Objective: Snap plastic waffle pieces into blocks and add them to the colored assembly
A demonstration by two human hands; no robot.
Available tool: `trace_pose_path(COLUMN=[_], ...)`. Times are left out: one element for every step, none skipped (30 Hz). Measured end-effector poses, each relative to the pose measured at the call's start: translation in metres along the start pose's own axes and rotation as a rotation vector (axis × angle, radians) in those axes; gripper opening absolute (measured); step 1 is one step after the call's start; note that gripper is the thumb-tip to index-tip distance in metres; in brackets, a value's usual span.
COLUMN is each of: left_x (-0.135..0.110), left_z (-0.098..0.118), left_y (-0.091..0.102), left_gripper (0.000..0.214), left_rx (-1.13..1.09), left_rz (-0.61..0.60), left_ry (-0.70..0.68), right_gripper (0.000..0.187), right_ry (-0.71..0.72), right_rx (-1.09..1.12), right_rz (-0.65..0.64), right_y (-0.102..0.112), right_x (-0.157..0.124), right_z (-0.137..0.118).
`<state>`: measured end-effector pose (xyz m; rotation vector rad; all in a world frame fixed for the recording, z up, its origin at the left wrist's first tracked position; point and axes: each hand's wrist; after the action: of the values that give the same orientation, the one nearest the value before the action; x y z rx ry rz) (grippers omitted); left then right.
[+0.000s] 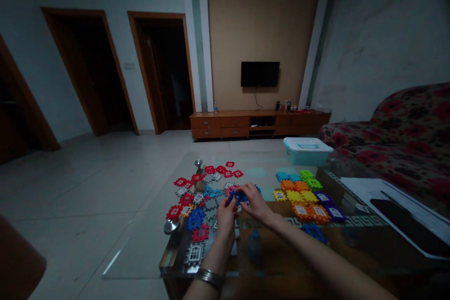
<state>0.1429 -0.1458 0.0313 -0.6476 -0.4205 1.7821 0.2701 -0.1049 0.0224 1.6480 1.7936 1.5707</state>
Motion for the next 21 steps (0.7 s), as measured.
trace_pose_path(left_x=[0.0,0.0,-0.001,-0.002,-0.004,-0.006,-0.008,-0.011,-0.013,-0.016,-0.018,-0.019,-0.02,-0.02,-0.021,-0.021,-0.021,-0.021,-0.022,-0.023,-0.025], left_z=[0.001,0.002,0.003,0.003,0.002,0.001,0.0,-0.002,-0.003,-0.004,-0.006,-0.006,-0.007,-0.008,-0.009,-0.01,-0.012,-0.015,-0.019,-0.024,-0.029], left_y=[0.001,0.001,0.001,0.0,-0.002,-0.004,-0.006,-0.009,-0.012,-0.015,-0.017,-0.02,-0.021,-0.023,-0.024,-0.024,-0.025,-0.026,-0.027,-0.029,-0.03], left_gripper=[0.028,0.027,0.027,0.027,0.027,0.028,0.029,0.03,0.031,0.032,0.033,0.034,0.034,0.035,0.035,0.035,0.035,0.034,0.034,0.033,0.032], left_rx=[0.003,0.007,0.01,0.014,0.019,0.024,0.031,0.039,0.051,0.068,0.089,0.113,0.136,0.157,0.173,0.183,0.19,0.193,0.194,0.194,0.195], left_rz=[-0.014,-0.023,-0.029,-0.038,-0.049,-0.063,-0.082,-0.106,-0.138,-0.178,-0.218,-0.247,-0.261,-0.259,-0.242,-0.219,-0.197,-0.185,-0.184,-0.197,-0.223], left_ry=[-0.004,-0.002,0.004,0.013,0.025,0.038,0.053,0.067,0.081,0.098,0.112,0.119,0.117,0.106,0.088,0.067,0.053,0.051,0.061,0.081,0.112], right_gripper=[0.049,0.053,0.055,0.056,0.054,0.049,0.043,0.037,0.032,0.029,0.026,0.024,0.022,0.019,0.017,0.017,0.019,0.02,0.021,0.022,0.022], right_ry=[-0.024,-0.061,-0.113,-0.179,-0.252,-0.32,-0.378,-0.42,-0.445,-0.456,-0.46,-0.47,-0.486,-0.504,-0.521,-0.534,-0.541,-0.54,-0.531,-0.516,-0.493], right_rx=[0.059,0.125,0.198,0.275,0.349,0.417,0.474,0.518,0.548,0.561,0.557,0.534,0.497,0.456,0.426,0.415,0.426,0.45,0.475,0.494,0.502], right_rz=[0.002,0.008,0.016,0.018,0.013,0.0,-0.017,-0.032,-0.042,-0.046,-0.042,-0.018,0.023,0.077,0.134,0.182,0.209,0.207,0.176,0.132,0.084], right_y=[0.002,0.004,0.007,0.01,0.014,0.018,0.022,0.027,0.033,0.039,0.045,0.052,0.058,0.065,0.071,0.076,0.079,0.081,0.082,0.081,0.079], right_x=[-0.007,-0.014,-0.02,-0.026,-0.031,-0.036,-0.039,-0.042,-0.045,-0.046,-0.048,-0.049,-0.051,-0.052,-0.053,-0.055,-0.056,-0.057,-0.058,-0.059,-0.059], right_z=[-0.002,-0.003,-0.002,0.0,0.004,0.008,0.012,0.017,0.021,0.026,0.031,0.036,0.041,0.047,0.052,0.057,0.061,0.063,0.063,0.062,0.058])
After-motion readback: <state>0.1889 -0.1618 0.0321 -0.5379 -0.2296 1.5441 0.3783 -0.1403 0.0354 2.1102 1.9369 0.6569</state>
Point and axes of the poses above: each hand's wrist, its own x-axis towards the middle knuckle, its own y-axis out of the back of the hand, z = x × y, and after that the axes turned 13 degrees about -x, right-handed
